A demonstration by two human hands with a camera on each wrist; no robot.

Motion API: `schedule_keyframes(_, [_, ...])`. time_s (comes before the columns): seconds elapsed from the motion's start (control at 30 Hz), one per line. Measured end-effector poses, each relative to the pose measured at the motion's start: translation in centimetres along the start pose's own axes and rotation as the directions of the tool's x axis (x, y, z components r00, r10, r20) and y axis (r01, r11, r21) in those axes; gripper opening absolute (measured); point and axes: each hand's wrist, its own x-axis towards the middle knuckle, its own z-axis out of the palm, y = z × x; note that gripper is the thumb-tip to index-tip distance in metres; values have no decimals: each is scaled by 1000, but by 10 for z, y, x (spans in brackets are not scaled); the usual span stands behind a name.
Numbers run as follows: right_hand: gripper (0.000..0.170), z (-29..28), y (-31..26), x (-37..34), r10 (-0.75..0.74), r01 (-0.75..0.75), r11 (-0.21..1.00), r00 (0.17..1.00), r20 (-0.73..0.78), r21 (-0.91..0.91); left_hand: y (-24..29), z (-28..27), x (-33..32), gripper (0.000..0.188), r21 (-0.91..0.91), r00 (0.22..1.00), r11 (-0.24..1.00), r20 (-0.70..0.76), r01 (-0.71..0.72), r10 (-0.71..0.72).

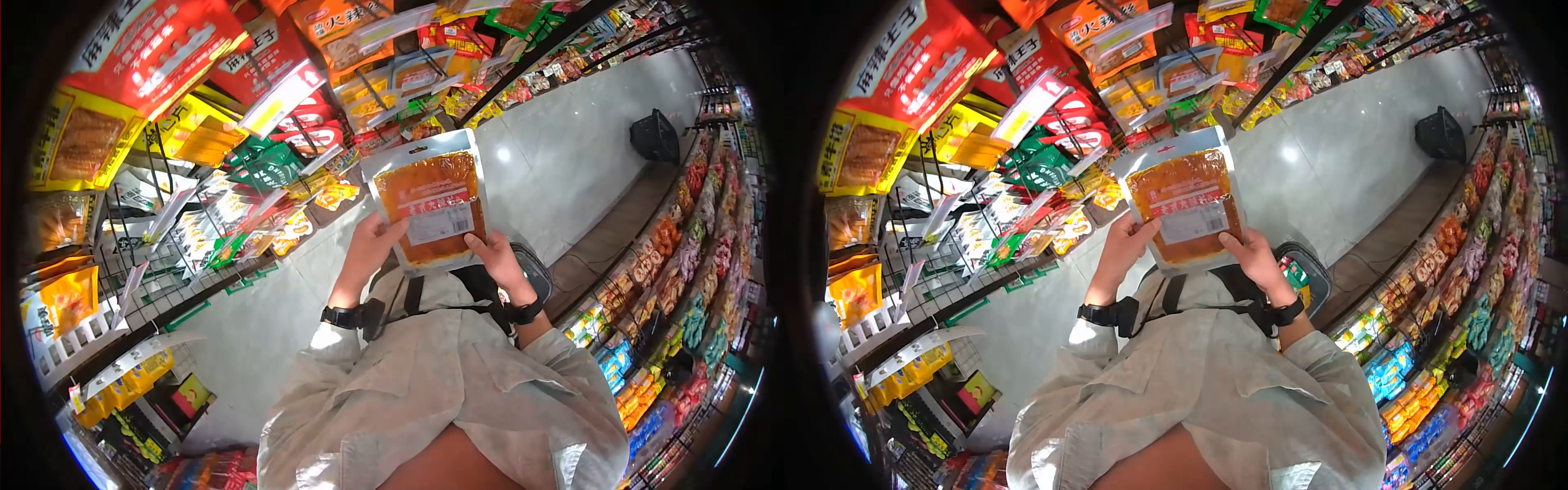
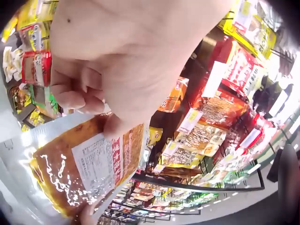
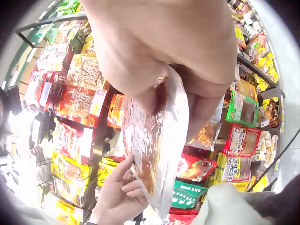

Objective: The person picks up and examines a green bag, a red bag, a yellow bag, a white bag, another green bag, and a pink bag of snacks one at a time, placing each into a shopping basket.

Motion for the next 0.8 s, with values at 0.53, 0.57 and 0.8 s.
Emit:
schedule_keyframes(0.53, [27, 37, -13, -58, -96, 98, 995, 987, -130, 11, -34, -3, -26, 38, -314, 977, 948, 213, 60, 9])
schedule_keyframes(0.57, [28, 35, -12, -64, -78, 76, 997, 988, -133, -19, -37, -1, -27, 40, -290, 973, 954, 231, 75, -6])
schedule_keyframes(0.8, [29, 26, -5, -102, -100, 127, 987, 963, -249, 95, -40, 25, -32, 42, -284, 946, 957, 321, 49, 47])
